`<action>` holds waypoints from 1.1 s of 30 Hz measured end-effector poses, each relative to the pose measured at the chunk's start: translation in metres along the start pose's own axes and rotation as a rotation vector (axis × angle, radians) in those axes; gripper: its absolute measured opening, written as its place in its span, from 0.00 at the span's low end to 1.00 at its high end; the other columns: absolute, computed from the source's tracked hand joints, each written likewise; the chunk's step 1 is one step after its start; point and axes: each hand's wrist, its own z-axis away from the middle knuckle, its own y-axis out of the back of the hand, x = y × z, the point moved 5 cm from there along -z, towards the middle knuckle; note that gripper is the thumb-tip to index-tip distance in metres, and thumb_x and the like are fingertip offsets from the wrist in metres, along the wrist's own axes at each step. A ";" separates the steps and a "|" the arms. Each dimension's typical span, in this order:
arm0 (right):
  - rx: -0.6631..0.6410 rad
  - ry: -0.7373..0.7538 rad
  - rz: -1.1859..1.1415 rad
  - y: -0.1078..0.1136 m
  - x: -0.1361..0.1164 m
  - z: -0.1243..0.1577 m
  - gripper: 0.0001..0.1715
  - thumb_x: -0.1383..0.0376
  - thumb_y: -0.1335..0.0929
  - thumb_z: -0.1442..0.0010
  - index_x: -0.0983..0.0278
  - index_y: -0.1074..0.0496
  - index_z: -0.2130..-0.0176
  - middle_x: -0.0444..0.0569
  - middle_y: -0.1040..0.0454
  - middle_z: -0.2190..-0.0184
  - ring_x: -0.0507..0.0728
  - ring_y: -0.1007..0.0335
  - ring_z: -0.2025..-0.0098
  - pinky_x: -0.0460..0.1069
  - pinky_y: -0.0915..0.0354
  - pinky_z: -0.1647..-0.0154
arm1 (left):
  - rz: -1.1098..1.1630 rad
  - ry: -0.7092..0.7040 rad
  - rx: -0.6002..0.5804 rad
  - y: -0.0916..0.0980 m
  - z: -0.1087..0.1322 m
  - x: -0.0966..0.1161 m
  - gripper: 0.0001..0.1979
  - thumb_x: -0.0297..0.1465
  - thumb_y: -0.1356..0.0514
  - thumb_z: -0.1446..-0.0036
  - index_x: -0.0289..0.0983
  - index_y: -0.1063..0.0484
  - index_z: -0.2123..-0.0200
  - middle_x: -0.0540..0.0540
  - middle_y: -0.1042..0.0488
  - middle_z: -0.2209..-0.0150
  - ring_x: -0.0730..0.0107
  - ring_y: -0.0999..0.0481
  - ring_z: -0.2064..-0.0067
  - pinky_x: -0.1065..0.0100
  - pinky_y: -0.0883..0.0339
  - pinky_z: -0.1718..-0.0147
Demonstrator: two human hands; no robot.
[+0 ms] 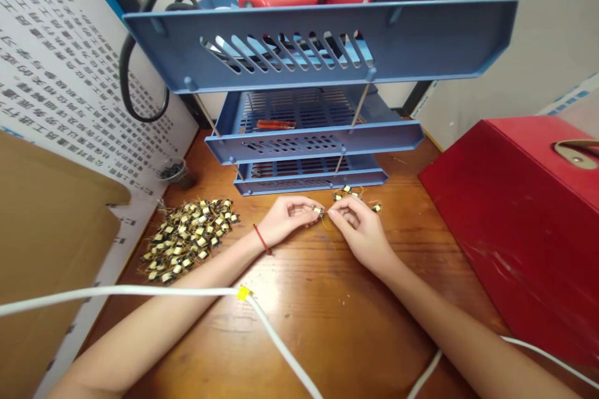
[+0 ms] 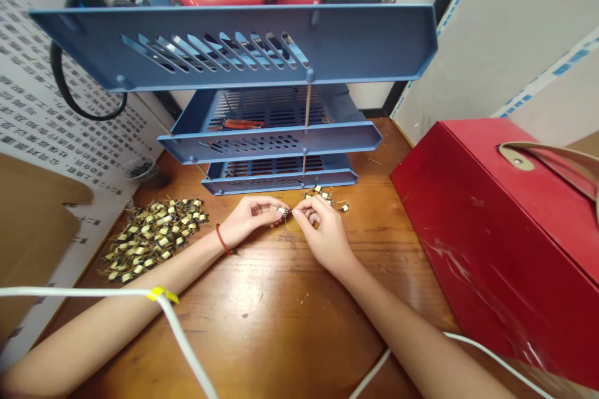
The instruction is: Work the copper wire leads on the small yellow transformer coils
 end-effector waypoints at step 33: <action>-0.036 0.168 0.136 0.000 -0.017 -0.001 0.04 0.69 0.32 0.46 0.62 0.30 0.72 0.44 0.34 0.74 0.52 0.38 0.72 0.48 0.40 0.70 | -0.467 -0.098 -0.155 -0.010 0.002 -0.001 0.16 0.37 0.41 0.51 0.30 0.24 0.66 0.50 0.31 0.80 0.79 0.40 0.79 0.76 0.48 0.80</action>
